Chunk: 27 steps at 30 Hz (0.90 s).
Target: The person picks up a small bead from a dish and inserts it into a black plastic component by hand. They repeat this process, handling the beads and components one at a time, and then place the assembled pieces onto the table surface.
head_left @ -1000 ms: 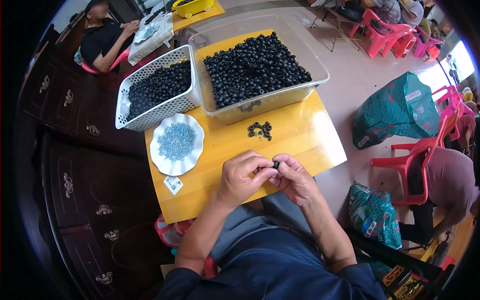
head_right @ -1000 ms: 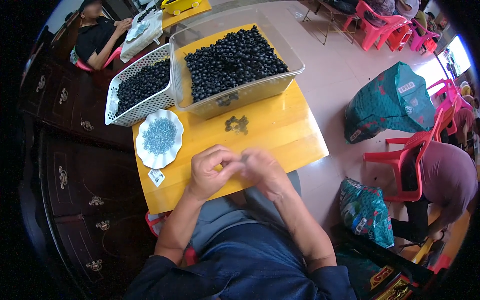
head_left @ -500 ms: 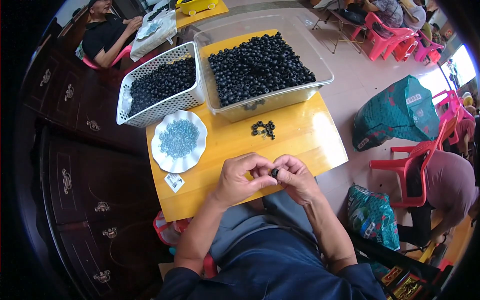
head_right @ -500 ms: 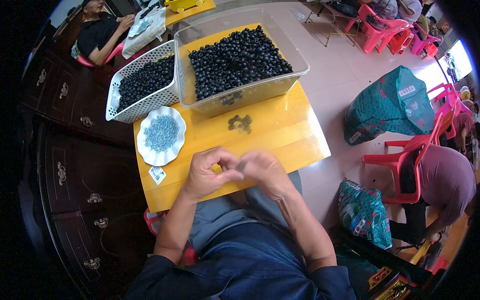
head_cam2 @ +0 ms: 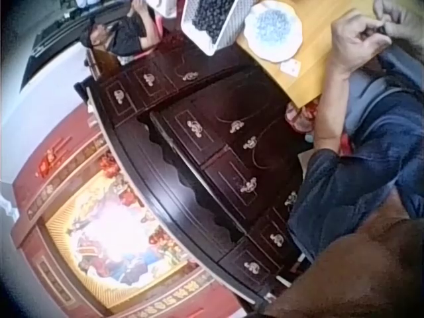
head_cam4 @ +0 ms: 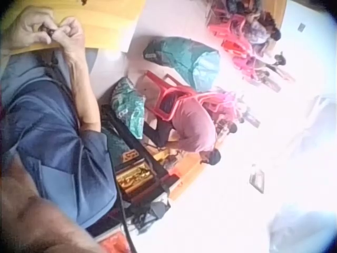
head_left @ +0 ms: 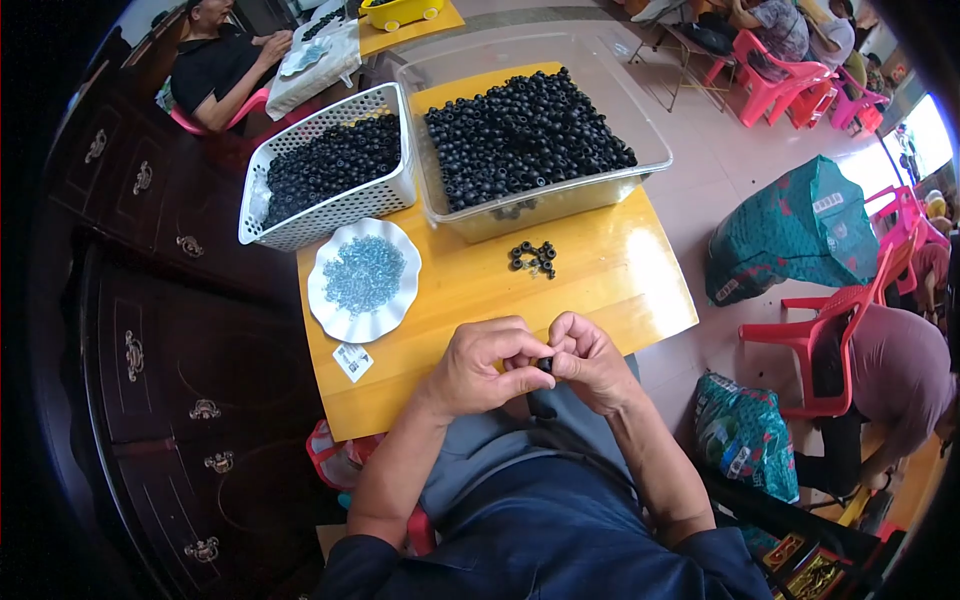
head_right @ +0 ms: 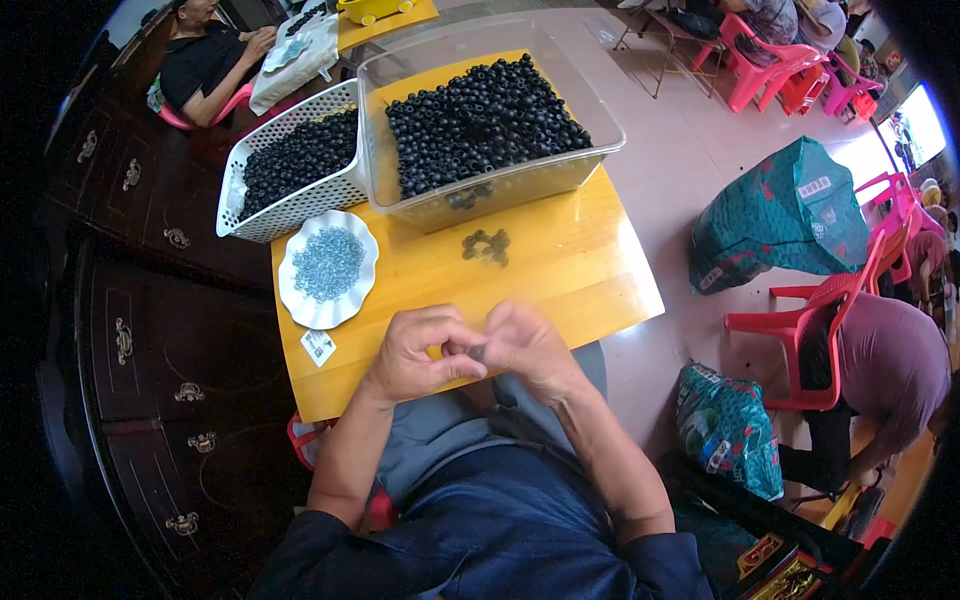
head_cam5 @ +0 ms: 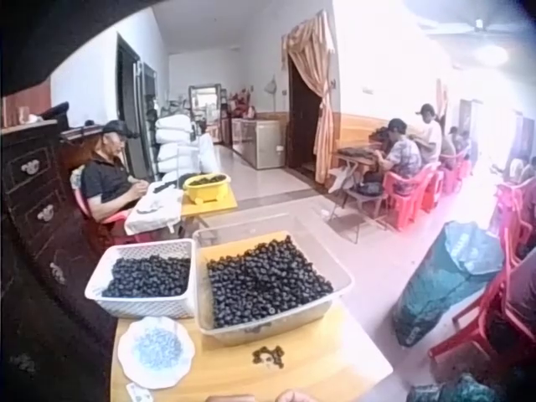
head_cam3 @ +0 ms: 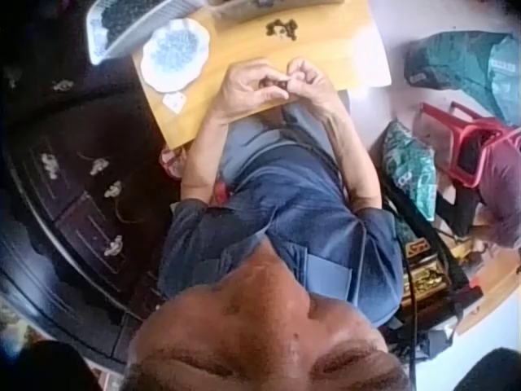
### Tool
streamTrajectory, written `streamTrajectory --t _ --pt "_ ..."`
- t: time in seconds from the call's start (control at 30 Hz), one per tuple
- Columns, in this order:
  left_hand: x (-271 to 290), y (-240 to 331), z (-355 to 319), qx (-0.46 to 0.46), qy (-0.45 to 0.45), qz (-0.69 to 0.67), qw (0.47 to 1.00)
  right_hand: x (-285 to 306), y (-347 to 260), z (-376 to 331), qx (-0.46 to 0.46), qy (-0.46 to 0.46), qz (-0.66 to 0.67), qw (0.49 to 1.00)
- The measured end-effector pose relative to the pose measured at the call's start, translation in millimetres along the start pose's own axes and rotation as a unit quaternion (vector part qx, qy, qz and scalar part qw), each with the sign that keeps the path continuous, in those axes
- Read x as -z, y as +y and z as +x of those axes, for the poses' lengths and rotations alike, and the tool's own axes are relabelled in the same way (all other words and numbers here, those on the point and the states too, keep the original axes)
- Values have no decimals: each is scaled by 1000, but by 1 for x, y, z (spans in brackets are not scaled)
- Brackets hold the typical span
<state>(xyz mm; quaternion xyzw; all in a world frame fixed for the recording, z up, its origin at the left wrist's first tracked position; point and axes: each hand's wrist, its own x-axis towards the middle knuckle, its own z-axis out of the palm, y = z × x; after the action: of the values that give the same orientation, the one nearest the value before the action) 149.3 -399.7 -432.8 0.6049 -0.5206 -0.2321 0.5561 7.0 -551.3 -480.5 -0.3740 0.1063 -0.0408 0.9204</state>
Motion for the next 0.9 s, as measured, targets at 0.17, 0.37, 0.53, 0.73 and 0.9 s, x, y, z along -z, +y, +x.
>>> streamTrajectory --t 0.17,0.37,0.53,0.73,0.9 --pt "-2 -2 -4 -27 17 0 999 -2 -1 -1 -16 12 6 1000" --pt "-5 -3 -9 -17 25 -17 999 -1 -2 0 -21 8 -29 999" --pt "-8 -6 -9 8 32 -22 999 2 -2 2 -26 10 -9 1000" --pt "-3 -6 -15 22 25 -2 999 2 4 6 -43 -4 -6 999" --pt "1 -2 -18 79 26 -7 997 1 8 8 -56 1 -16 998"
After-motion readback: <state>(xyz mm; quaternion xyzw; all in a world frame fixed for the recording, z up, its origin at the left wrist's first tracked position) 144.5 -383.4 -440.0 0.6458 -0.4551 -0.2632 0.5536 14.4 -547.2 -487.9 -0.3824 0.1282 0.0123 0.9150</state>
